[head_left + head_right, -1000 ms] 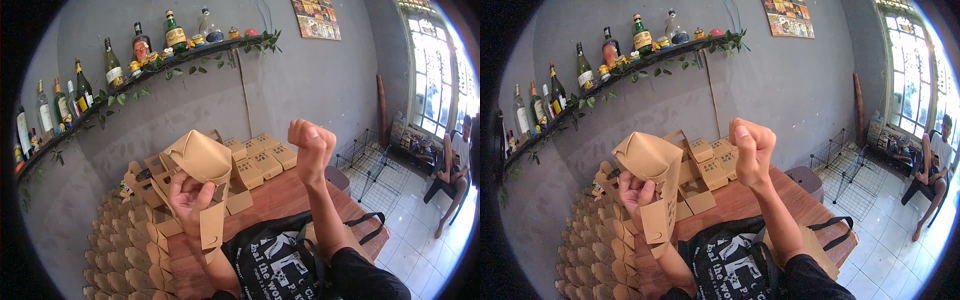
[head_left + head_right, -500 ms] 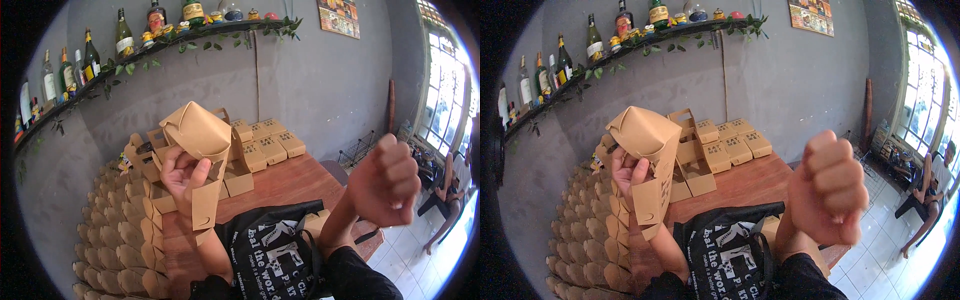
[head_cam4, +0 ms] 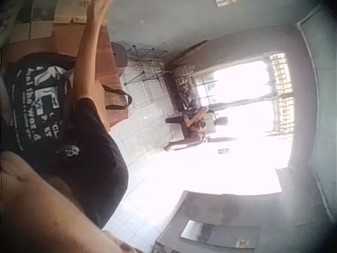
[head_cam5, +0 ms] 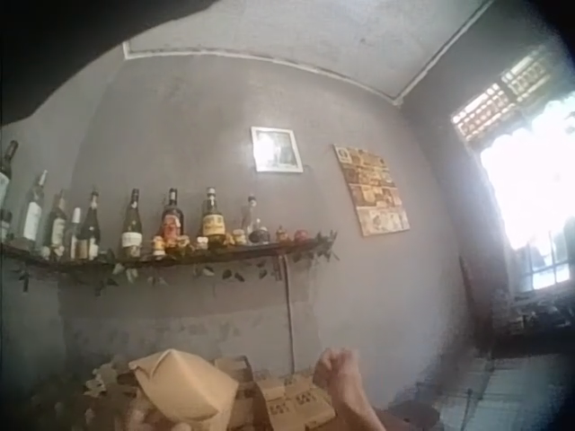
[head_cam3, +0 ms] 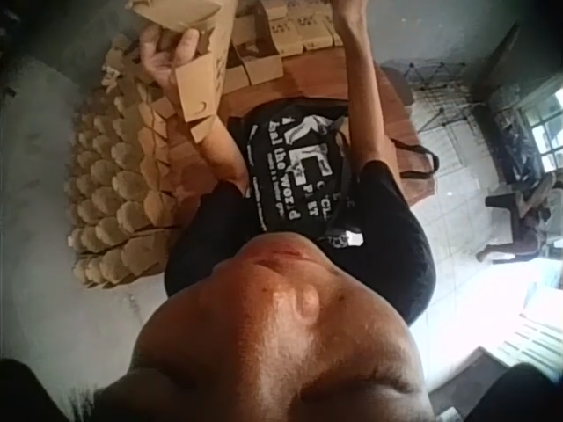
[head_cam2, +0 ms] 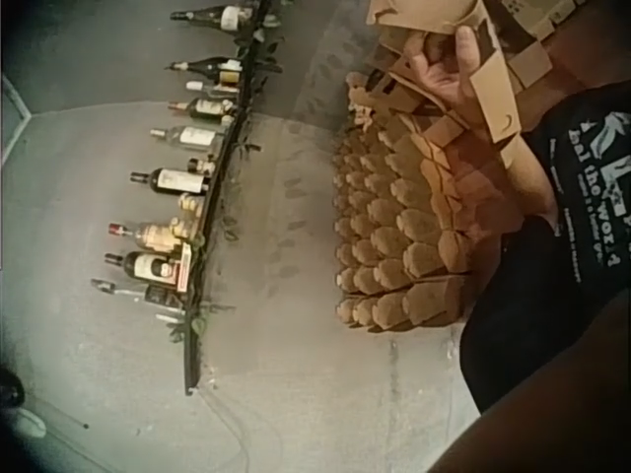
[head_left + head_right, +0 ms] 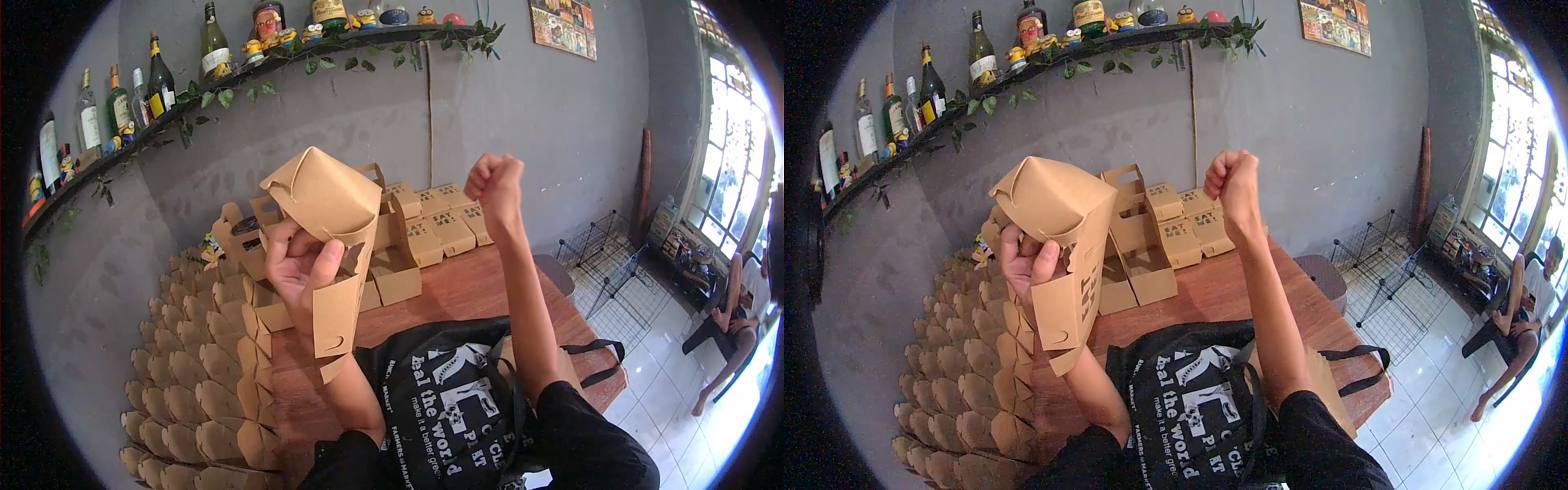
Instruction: Assembling cardboard food boxes by folding and interlocking the tabs.
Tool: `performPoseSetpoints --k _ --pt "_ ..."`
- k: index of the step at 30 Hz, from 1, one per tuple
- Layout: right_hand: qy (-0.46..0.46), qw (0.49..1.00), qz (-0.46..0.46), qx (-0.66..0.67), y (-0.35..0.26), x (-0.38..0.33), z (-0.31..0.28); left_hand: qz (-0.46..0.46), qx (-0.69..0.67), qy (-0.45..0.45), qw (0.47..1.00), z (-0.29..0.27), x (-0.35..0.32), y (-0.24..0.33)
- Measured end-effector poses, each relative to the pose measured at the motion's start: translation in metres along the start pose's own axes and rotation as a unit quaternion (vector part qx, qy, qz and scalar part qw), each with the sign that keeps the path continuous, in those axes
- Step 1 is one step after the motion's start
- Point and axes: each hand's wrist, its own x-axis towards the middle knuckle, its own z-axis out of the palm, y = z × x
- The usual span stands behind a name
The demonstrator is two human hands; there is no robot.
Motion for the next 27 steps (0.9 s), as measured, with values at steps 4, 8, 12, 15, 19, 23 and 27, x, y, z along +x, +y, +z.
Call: performPoseSetpoints --k 4,8,12,15,19,23,27 --pt "0.023 0.976 0.210 0.051 0.046 0.010 -0.017 0.000 -0.010 -0.001 1.000 -0.002 0.000 -0.004" --pt "0.024 0.965 0.254 0.065 0.064 0.013 -0.025 0.015 -0.026 0.011 0.999 -0.002 0.001 0.001" --pt "-0.021 0.987 0.155 0.023 0.032 0.003 0.005 0.001 -0.025 0.031 0.999 -0.002 -0.001 0.004" --pt "-0.092 0.991 0.014 -0.092 -0.025 -0.021 0.029 -0.054 -0.023 -0.004 0.998 0.011 -0.002 0.002" --pt "-0.141 0.951 -0.148 -0.231 -0.065 -0.052 0.053 -0.115 -0.049 -0.056 0.991 0.020 -0.005 -0.006" --pt "-0.194 0.916 -0.171 -0.306 -0.070 -0.056 0.055 -0.146 -0.046 -0.110 0.982 0.022 -0.010 -0.010" --pt "-0.176 0.949 -0.090 -0.246 -0.066 -0.047 0.048 -0.139 -0.012 -0.193 0.971 0.012 -0.014 -0.016"
